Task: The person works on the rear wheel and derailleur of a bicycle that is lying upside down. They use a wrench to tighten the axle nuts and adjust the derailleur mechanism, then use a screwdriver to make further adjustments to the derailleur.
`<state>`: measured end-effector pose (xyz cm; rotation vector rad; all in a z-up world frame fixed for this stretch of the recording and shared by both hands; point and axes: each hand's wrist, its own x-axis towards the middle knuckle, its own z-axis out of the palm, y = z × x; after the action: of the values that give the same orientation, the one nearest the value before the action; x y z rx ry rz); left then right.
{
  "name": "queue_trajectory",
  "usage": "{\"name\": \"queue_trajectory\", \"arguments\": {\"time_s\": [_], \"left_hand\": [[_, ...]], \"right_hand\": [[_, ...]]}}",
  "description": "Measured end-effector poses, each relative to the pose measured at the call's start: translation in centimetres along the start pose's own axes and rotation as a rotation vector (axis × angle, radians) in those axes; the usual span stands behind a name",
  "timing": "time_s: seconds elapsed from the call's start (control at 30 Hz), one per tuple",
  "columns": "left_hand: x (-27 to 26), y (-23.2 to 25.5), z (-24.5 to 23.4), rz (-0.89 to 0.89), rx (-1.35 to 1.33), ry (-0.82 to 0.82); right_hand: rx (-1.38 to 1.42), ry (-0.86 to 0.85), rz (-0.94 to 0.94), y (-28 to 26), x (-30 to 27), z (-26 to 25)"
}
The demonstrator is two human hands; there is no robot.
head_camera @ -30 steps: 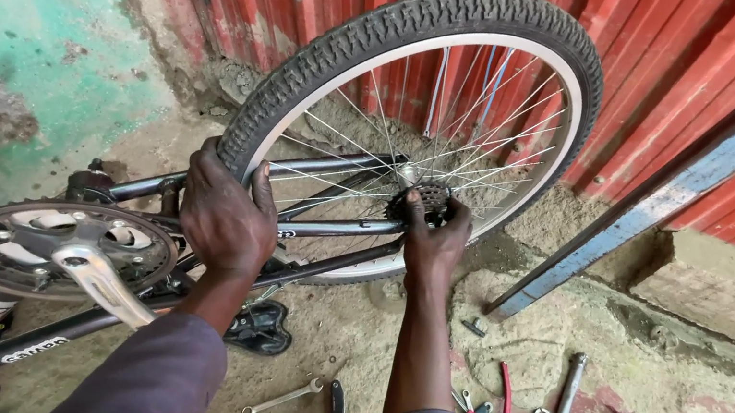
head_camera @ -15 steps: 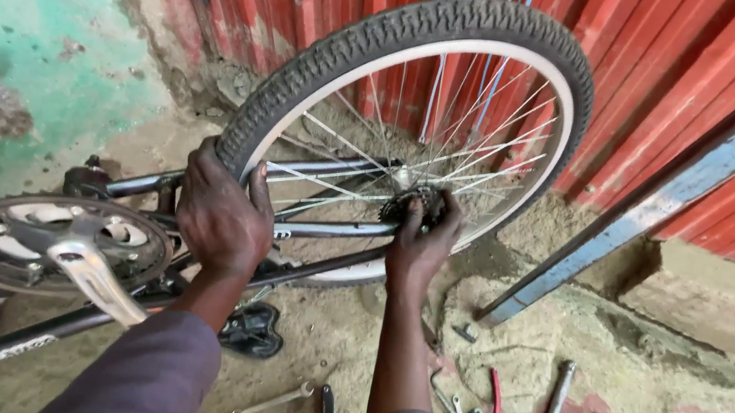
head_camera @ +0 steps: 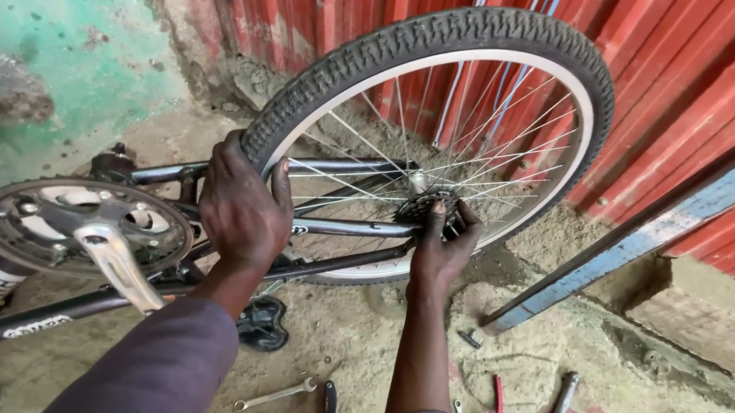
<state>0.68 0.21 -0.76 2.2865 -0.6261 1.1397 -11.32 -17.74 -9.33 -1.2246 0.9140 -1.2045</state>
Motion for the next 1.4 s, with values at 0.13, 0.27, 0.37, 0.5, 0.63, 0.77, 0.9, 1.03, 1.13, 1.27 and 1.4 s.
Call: {"name": "queue_trajectory", "arguments": {"time_s": [0.13, 0.27, 0.37, 0.5, 0.63, 0.77, 0.9, 1.03, 1.13, 1.27, 1.4], "left_hand": [[0.5, -0.2, 0.2, 0.002, -0.010, -0.010], [-0.3, 0.2, -0.6, 0.036, 0.130, -0.143], [-1.4, -1.1, -0.3, 0.116, 0.175, -0.359], [-0.7, -1.6, -1.4, 0.308, 0.371, -0.508], [-1.4, -2.0, -1.7, 0.325, 0.370, -0.556], [-1.7, -2.3, -1.3, 0.359, 0.027, -0.239], [-1.1, -1.6, -2.4, 0.361, -0.106, -0.202], [-1.1, -1.9, -1.6, 0.356, -0.015, -0.214], [-1.1, -1.8, -1.3, 0.350, -0.027, -0.176], [-1.2, -1.9, -1.7, 0.346, -0.048, -0.175], [-1.4, -1.5, -1.7, 0.315, -0.007, -0.205]], "right_hand": [[0.056, -0.074, -0.015, -2.2, -2.1, -0.7], [0.053, -0.002, 0.004, 0.7, -3.7, -3.6], [-0.193, 0.036, -0.010, 8.1, -6.3, -5.1], [-0.694, -0.498, 0.021, 15.9, -12.9, -4.9], [-0.671, -1.005, -0.162, 26.7, -21.1, -5.3], [-0.833, -1.082, -0.600, 33.9, -26.0, -5.5], [-1.033, -1.051, -0.735, 33.7, -26.5, -7.1], [-1.393, -1.113, -0.899, 31.4, -25.5, -7.9], [-1.279, -1.105, -0.863, 33.3, -25.3, -8.8], [-0.865, -1.251, -0.828, 30.6, -24.6, -9.5], [-0.848, -0.983, -0.185, 22.8, -21.6, -7.0]]}}
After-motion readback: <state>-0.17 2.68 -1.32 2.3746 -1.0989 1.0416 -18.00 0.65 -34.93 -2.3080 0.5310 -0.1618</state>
